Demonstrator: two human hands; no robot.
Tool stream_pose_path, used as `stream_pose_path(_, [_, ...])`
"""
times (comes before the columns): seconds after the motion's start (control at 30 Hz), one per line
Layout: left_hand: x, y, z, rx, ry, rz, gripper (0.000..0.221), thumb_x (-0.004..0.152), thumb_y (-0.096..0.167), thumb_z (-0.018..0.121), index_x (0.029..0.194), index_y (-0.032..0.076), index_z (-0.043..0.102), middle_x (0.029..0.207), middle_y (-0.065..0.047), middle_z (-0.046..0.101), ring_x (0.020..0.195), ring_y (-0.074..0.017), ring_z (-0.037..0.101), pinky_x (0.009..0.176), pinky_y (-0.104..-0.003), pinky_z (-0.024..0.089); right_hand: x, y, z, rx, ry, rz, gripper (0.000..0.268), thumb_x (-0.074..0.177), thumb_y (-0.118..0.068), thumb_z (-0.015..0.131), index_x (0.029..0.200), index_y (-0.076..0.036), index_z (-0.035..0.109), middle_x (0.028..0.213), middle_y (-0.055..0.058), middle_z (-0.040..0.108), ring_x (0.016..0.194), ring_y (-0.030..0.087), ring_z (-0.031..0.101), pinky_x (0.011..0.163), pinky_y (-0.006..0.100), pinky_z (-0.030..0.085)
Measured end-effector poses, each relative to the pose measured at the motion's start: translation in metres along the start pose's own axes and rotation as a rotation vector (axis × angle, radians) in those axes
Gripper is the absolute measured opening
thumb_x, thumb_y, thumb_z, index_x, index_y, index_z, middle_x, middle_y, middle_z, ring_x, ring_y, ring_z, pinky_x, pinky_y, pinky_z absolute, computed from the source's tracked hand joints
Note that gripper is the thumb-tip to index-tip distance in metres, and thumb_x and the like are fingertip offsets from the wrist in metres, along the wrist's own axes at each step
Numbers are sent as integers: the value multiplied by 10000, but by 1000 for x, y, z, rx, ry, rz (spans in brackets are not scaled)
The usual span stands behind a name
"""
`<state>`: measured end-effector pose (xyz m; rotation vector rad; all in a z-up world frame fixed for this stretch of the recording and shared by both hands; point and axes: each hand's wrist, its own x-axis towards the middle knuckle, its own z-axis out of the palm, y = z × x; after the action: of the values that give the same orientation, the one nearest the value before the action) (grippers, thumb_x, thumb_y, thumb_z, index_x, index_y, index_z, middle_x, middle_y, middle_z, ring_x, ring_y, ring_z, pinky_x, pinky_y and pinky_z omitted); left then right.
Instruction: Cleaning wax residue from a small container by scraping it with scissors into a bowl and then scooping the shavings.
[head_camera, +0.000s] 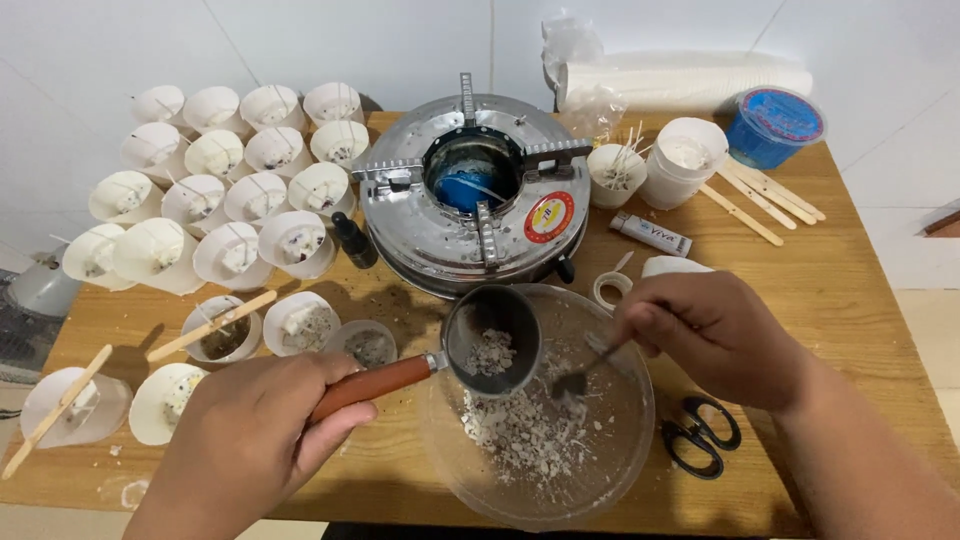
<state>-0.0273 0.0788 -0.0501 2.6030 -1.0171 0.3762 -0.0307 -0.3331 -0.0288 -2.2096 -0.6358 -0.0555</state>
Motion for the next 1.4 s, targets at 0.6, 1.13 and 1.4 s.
stream_pose_path(0.6, [3, 2, -2, -3, 26, 9, 371, 883, 459, 725, 1070, 151, 635, 735, -38, 658, 572, -299, 596, 545, -406, 462, 6, 4, 2, 161, -204, -67, 348, 1006, -326, 533, 1007, -146, 830, 722, -29, 718, 679, 113, 577, 639, 256, 477])
stream_pose_path(1.13, [-1, -1, 0, 4, 36, 21, 395, 874, 462, 743, 1078, 151, 611, 679, -35, 624, 534, -289, 566, 511, -399, 435, -6, 27, -18, 558, -502, 313, 320, 916, -223, 704, 1038, 17, 877, 741, 94, 846, 593, 140, 790, 512, 264, 590])
stream_pose_path(1.4, [-2, -1, 3, -18, -55, -68, 353, 874, 512, 707, 1075, 225, 667, 728, 4, 686, 589, -282, 641, 541, -429, 478, -11, 50, -11, 726, -361, 601, 359, 880, -226, 739, 977, 93, 873, 539, 134, 642, 454, 159, 560, 451, 284, 431])
